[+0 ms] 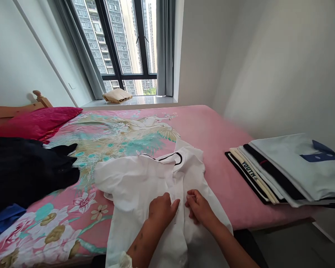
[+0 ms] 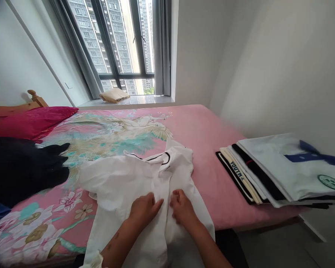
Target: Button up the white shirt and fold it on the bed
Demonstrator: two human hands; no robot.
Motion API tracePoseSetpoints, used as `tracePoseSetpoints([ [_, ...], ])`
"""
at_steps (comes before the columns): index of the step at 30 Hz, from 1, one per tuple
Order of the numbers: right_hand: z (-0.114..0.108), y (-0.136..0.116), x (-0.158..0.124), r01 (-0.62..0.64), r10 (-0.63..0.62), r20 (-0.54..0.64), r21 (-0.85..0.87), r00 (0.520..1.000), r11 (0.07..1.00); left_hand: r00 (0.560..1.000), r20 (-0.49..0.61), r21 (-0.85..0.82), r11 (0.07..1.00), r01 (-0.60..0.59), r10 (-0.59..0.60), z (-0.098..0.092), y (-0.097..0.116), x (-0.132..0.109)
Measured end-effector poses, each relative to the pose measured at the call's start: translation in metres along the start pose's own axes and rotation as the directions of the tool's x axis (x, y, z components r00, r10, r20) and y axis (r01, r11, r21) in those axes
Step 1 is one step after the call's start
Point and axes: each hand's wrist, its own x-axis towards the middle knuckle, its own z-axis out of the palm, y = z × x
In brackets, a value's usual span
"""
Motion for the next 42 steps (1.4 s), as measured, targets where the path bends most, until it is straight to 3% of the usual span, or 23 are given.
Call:
tracePoseSetpoints([
  [3,0.004,0.0,-0.004,0.005,-0.004,0.007,-0.145,1.0,0.989,0.998,0.051,0.005,1.0,0.024,-0.024,0.001,-0.003,0.012],
  [9,0.02,-0.01,0.007,0.227,-0.278,-0.086,-0.377,0.957,0.898,0.997,0.032,-0.09,0.994,0.069,-0.067,0.006,-0.006,0.01],
  [15,0.033,-0.011,0.003,0.148,-0.157,-0.051,-0.154,0.986,0.977,0.994,-0.059,-0.395,0.917,0.058,-0.088,0.005,-0.016,0.001],
  [18,0.04,-0.016,-0.002,0.093,-0.093,0.04,0.007,0.995,0.996,0.986,-0.114,-0.584,0.811,0.035,-0.125,0.0,-0.027,-0.017],
  [21,0.056,-0.021,-0.001,0.106,-0.112,0.12,0.053,0.986,0.993,0.974,-0.158,-0.706,0.708,0.003,-0.161,-0.003,-0.034,-0.036],
  [26,0.083,-0.016,0.009,0.094,-0.13,0.256,0.147,0.958,0.985,0.967,-0.178,-0.88,0.47,-0.073,-0.183,-0.001,-0.025,-0.047],
  [28,0.082,-0.012,0.011,0.074,-0.137,0.293,0.216,0.946,0.973,0.968,-0.188,-0.887,0.453,-0.094,-0.166,0.001,-0.02,-0.044],
  [32,0.06,-0.001,0.004,0.099,-0.15,0.197,0.25,0.969,0.963,0.972,-0.163,-0.893,0.444,-0.072,-0.171,0.011,-0.019,-0.036],
  [36,0.041,0.006,-0.009,0.23,-0.229,0.284,0.03,0.931,0.973,0.974,-0.121,-0.917,0.396,-0.036,-0.192,0.023,-0.03,-0.03],
  [42,0.036,0.004,-0.007,0.373,-0.25,0.442,-0.217,0.861,0.902,0.981,-0.163,-0.912,0.395,-0.108,-0.107,0.033,-0.045,-0.03],
])
